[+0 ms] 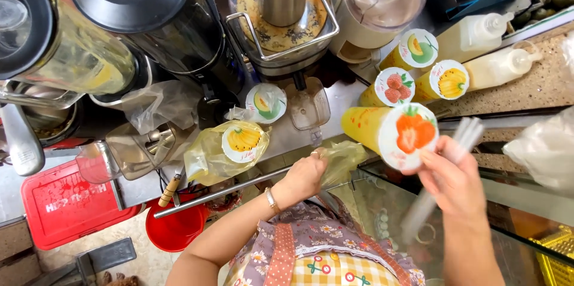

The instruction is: Preparing multiple cups of fruit juice, sealing them using a machine, and packaging them in plastic bags for a customer.

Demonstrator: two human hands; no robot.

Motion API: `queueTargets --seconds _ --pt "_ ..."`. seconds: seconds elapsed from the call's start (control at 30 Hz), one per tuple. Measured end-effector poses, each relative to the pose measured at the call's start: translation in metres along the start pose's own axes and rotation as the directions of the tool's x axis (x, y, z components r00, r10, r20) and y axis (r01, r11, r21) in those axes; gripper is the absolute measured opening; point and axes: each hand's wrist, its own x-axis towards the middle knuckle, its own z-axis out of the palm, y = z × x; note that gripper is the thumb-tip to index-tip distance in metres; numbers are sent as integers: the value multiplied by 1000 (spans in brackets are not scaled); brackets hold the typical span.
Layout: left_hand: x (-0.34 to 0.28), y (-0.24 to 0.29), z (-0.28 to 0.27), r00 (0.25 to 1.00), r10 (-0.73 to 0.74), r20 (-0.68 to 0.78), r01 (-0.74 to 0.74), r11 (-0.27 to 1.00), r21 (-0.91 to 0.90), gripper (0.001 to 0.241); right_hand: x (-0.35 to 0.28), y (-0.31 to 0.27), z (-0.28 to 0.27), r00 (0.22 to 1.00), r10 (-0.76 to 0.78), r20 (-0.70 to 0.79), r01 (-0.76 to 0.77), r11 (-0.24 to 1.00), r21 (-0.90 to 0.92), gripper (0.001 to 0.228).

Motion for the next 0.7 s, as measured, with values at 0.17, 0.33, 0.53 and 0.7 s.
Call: queueTargets --seconds 0.17,0.33,0.53,0.7 --pt "44 31 -26 991 8 133 11 989 -146 51 -56 -15 -13 999 35 -7 -35 998 -48 4" --pt "63 31 -28 943 -177 282 278 884 -376 92 -35 33 -10 998 54 17 -53 997 -61 7" --pt "75 20 -22 995 89 51 -37 774 -632 90 16 100 -10 998 65 -5 -65 993 -97 11" --pt "95 5 -2 964 -186 188 256 467 -846 55 25 84 7 997 73 -21 -76 968 -240 15"
